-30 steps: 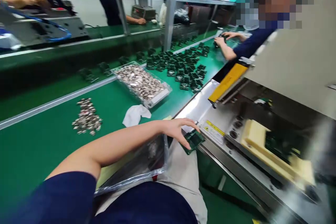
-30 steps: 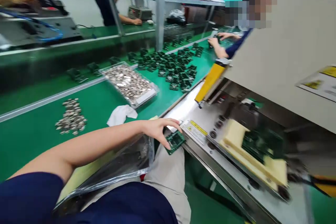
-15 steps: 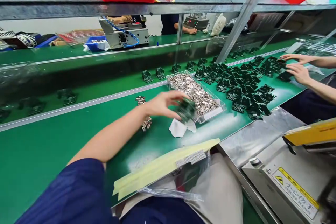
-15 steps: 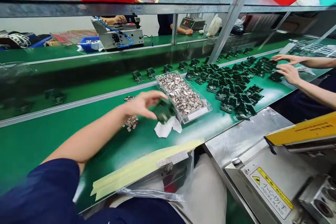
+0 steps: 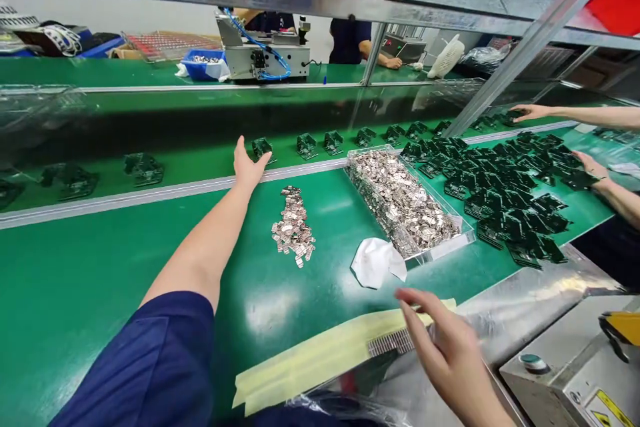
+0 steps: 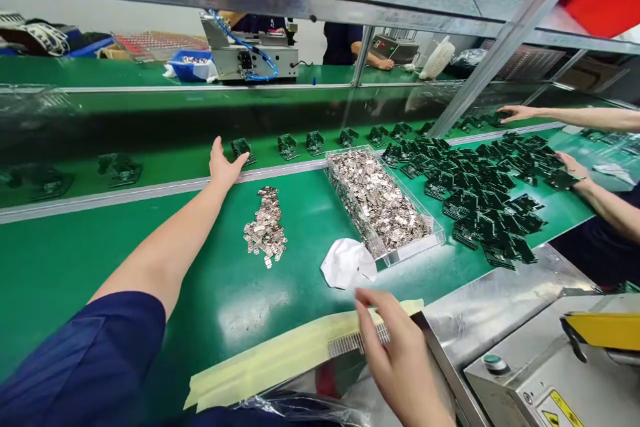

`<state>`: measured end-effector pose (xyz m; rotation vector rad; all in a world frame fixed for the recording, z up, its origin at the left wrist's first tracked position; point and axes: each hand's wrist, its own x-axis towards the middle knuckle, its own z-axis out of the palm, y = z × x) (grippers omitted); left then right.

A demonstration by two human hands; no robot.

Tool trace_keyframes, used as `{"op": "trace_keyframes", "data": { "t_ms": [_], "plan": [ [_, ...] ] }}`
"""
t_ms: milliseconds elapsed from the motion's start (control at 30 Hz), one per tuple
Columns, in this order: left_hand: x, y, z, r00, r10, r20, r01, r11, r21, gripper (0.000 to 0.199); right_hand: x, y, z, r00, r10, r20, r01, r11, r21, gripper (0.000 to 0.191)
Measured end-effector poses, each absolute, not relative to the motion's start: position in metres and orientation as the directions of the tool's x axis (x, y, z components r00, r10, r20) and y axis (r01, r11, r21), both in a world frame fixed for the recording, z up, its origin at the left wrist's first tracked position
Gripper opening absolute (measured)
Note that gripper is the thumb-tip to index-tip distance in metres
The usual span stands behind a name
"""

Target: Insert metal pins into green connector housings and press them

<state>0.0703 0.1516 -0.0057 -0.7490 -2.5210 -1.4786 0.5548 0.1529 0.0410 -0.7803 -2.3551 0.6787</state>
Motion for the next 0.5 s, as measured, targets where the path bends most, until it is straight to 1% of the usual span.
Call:
{"op": "trace_keyframes", "data": {
  "t_ms": [33,100,133,167,200,233,333,400,500],
  "plan": [
    [0.071,0.138,-0.006,-0.852,0.316,0.417,0.519,0.408,0.751,0.083,0.525,0.158,0.043,-0.734,0.601,0.316,0.316,0.714,-0.625,0.017],
    [0.069,0.101,-0.003,-0.804,0.217,0.554,0.584,0.464,0.666,0.077,0.467,0.171,0.044,-0.842,0.496,0.214,0.277,0.737,-0.617,0.021],
    [0.066,0.081,0.000,-0.788,0.163,0.594,0.584,0.503,0.637,0.072,0.441,0.177,0.043,-0.870,0.466,0.164,0.294,0.756,-0.585,0.023],
    [0.062,0.061,0.003,-0.788,0.111,0.606,0.559,0.542,0.627,0.069,0.418,0.183,0.041,-0.885,0.454,0.104,0.337,0.779,-0.529,0.025],
    [0.057,0.044,0.006,-0.798,0.060,0.599,0.519,0.574,0.634,0.067,0.397,0.188,0.038,-0.891,0.453,0.043,0.382,0.796,-0.469,0.026],
    [0.052,0.030,0.009,-0.814,0.006,0.580,0.469,0.595,0.653,0.066,0.380,0.192,0.035,-0.892,0.451,0.012,0.401,0.804,-0.439,0.026],
    [0.034,0.009,0.011,-0.867,-0.097,0.489,0.349,0.582,0.734,0.066,0.350,0.198,0.027,-0.893,0.448,-0.041,0.428,0.819,-0.381,0.023],
    [0.021,0.008,0.009,-0.890,-0.106,0.443,0.324,0.535,0.780,0.058,0.344,0.197,0.023,-0.893,0.446,-0.055,0.436,0.831,-0.345,0.021],
    [0.006,0.011,0.006,-0.894,-0.092,0.439,0.345,0.483,0.804,0.041,0.345,0.190,0.020,-0.895,0.442,-0.059,0.439,0.849,-0.295,0.020]
  ]
}}
